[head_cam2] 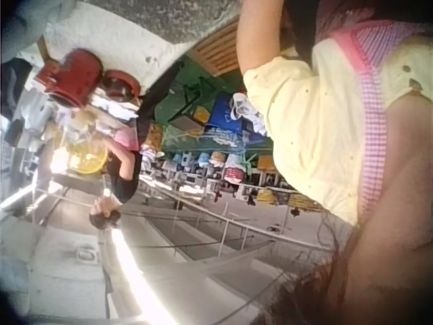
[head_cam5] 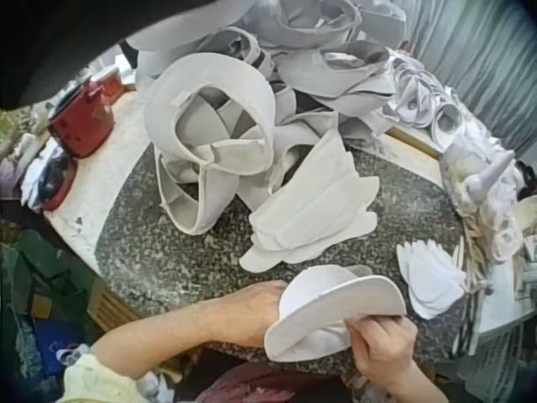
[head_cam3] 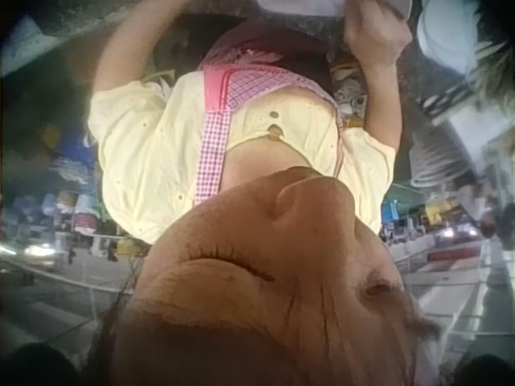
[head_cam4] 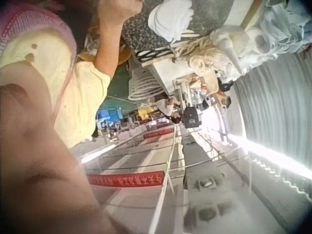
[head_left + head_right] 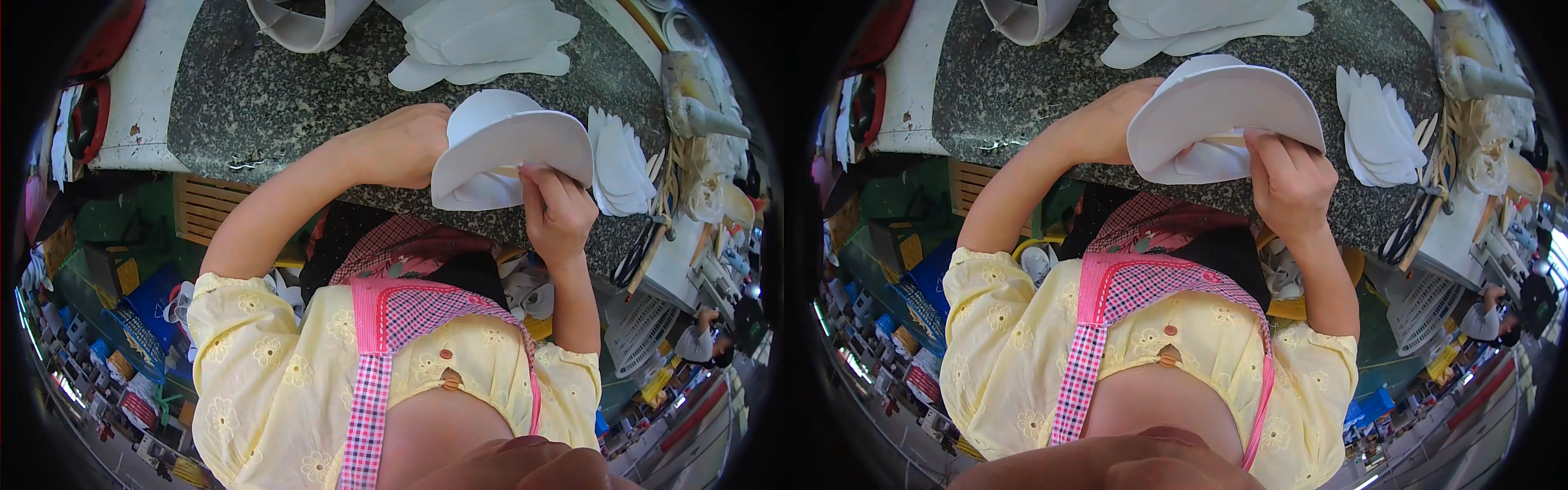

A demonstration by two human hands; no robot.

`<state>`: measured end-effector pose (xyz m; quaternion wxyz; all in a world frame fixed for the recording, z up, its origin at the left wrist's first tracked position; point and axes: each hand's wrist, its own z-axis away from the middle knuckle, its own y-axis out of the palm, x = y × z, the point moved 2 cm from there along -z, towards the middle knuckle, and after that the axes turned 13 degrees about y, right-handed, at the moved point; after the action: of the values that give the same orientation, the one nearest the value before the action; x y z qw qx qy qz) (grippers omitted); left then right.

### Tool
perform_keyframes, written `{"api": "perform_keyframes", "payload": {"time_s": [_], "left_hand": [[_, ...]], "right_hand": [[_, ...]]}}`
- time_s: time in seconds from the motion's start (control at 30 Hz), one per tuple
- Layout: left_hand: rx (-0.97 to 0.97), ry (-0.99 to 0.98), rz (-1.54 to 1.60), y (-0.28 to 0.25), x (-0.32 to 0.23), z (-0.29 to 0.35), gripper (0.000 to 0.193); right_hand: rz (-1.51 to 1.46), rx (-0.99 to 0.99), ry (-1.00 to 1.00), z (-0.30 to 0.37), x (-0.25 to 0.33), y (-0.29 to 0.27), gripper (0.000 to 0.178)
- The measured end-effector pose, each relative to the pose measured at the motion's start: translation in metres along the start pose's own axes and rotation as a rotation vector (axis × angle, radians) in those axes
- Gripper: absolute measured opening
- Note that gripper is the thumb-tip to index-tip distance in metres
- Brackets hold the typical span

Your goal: The person assembles shoe uppers by applying adhesive with a wooden stick, inserting inner linings, and folding and pressing the components together by hand.

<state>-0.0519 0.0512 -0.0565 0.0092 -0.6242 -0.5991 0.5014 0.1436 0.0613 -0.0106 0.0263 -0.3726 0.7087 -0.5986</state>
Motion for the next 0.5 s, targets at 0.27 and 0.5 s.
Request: {"api": "perform_keyframes", "payload": {"time_s": [0.27, 0.5], "left_hand": [[0.035, -0.070, 0.039, 0.0040, 0.0005, -0.0021, 0.022], [0.073, -0.054, 0.032, 0.0055, 0.0016, -0.0023, 0.026]], "right_hand": [[0.030, 0.060, 0.070, -0.0016, -0.0034, -0.0005, 0.011], [0.015, 0.102, 0.085, -0.0054, -0.0070, -0.0026, 0.011]]}}
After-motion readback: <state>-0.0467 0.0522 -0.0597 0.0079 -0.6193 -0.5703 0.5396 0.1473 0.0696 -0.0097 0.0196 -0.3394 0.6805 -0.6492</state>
